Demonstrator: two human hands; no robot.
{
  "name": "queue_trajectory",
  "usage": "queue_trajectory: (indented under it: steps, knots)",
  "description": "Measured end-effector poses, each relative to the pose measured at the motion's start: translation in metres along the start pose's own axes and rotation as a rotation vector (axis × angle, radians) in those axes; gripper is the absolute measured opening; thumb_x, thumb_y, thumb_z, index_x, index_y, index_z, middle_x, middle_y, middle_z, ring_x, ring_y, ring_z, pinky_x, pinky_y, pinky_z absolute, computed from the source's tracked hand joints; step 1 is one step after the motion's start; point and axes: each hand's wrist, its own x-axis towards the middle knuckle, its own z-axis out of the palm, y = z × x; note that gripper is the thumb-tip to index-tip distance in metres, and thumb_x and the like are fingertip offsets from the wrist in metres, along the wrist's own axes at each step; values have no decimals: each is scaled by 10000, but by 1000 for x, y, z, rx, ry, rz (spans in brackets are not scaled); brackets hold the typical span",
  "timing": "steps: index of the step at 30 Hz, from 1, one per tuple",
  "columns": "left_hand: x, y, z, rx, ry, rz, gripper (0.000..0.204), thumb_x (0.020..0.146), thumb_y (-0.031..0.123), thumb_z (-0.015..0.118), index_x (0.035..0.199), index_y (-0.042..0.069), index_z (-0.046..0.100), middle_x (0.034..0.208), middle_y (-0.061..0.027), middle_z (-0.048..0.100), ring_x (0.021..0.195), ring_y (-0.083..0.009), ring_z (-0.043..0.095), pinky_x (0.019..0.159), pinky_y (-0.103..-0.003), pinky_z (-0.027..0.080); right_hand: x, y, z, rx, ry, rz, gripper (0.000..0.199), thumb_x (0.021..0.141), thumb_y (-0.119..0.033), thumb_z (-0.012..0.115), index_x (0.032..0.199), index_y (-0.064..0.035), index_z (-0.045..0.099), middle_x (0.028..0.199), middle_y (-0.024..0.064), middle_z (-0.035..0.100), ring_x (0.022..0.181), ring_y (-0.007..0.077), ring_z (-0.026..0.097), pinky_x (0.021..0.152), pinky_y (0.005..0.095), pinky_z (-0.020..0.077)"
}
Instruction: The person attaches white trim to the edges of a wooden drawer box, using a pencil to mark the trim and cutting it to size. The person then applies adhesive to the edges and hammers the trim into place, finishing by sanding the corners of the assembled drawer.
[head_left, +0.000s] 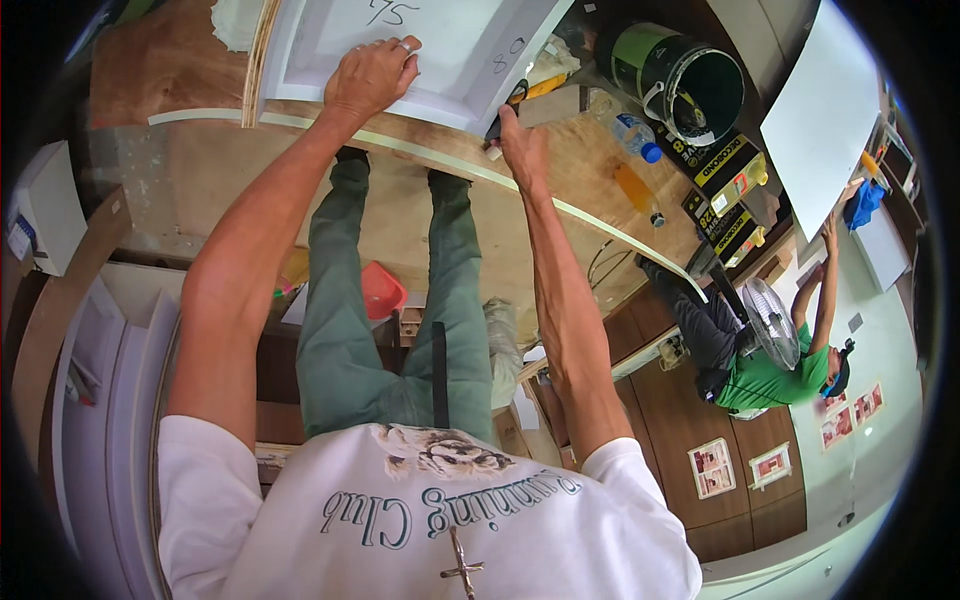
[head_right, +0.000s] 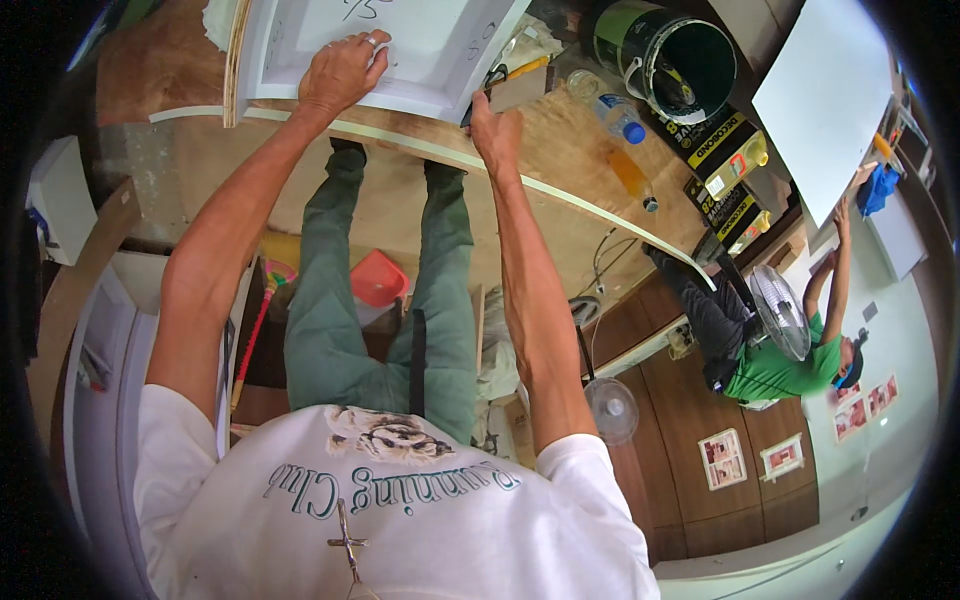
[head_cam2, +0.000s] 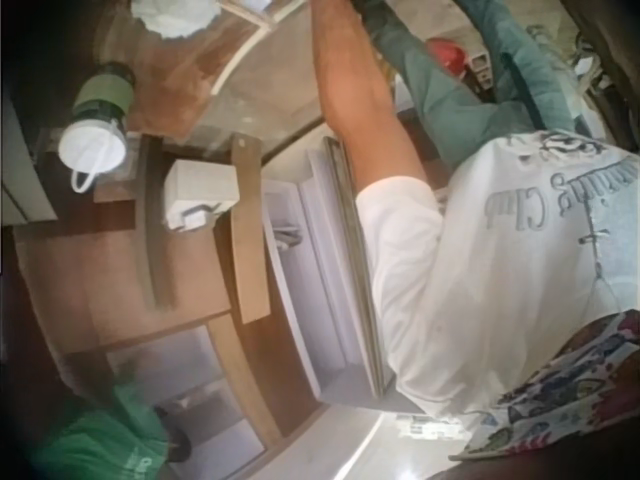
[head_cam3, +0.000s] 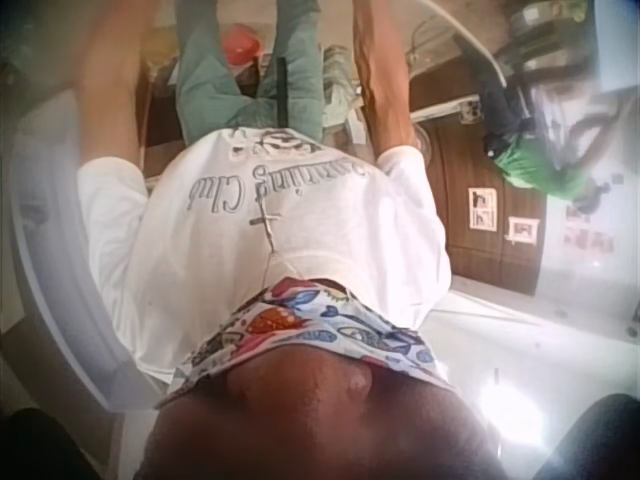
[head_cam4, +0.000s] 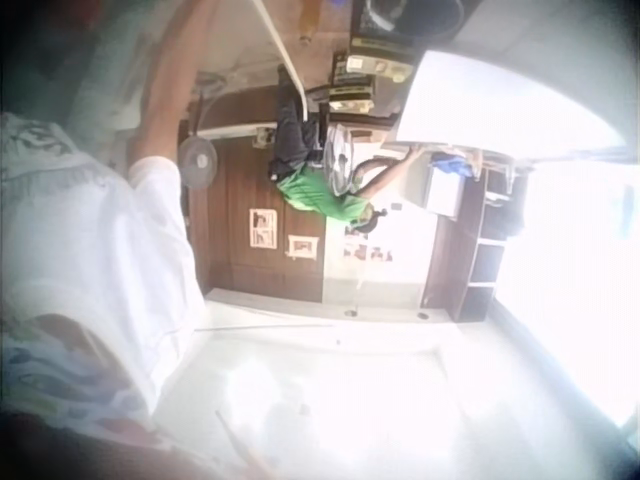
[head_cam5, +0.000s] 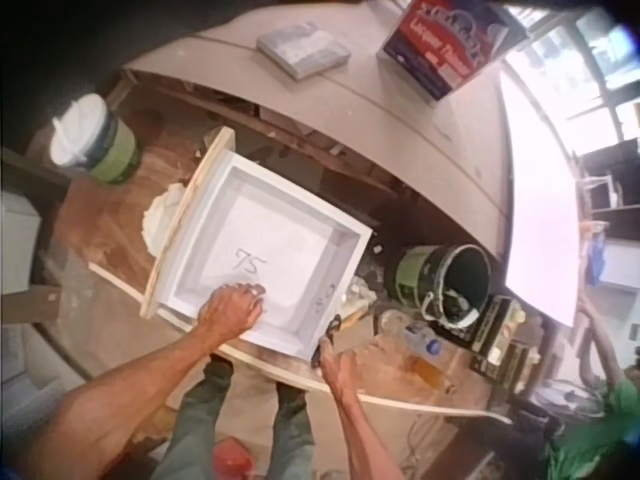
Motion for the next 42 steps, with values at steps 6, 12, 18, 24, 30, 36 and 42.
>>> queue_trajectory:
  steps: [6,12,18,24,30,36,42]
  knots:
    - [5,7,-3,-44,7,-3,192,957,223,626,1128,139,648,909,-104,720,818,-333,692,742,-457,553,11,16,-1,-72,81,-51,423,927,-329,643,941,91,687,746,185,708,593,295,695,617,412,553]
    - [1,1,-1,-9,5,-26,187,962,224,621,1127,140,648,898,-100,719,802,-320,698,733,-448,554,7,7,0,-46,9,-68,370,972,-290,623,911,72,670,730,125,675,610,201,658,555,341,531]
    - [2,2,-3,-1,16,10,181,967,229,617,1122,139,642,892,-98,718,797,-313,699,720,-445,553,-4,-1,-4,-2,-13,-107,332,969,-246,608,920,76,670,727,118,676,609,206,654,563,359,523]
    - [1,1,-2,-9,-10,-3,191,970,233,614,1138,148,645,897,-100,719,804,-322,698,726,-451,553,-5,7,3,-102,42,-43,357,980,-269,597,914,74,670,693,103,658,617,199,645,580,348,522]
    - [3,4,-3,-6,26,4,206,963,242,624,1147,154,652,900,-100,721,802,-324,699,726,-453,555,-5,22,6,-22,52,-105,358,979,-307,584,898,34,659,745,172,670,712,332,674,696,440,508]
    - [1,1,-4,-17,21,-10,213,963,248,626,1141,140,669,903,-100,725,790,-322,700,722,-446,556,-12,24,-25,-224,85,-369,351,985,-274,536,1133,32,625,1036,240,680,1007,383,653,886,459,485]
    - [1,4,-13,-28,-17,-29,224,970,252,619,1154,138,674,899,-101,737,784,-325,700,721,-451,553,-33,43,-1,-170,-47,-229,255,1038,-122,538,1198,59,621,1006,153,699,984,262,652,925,383,505]
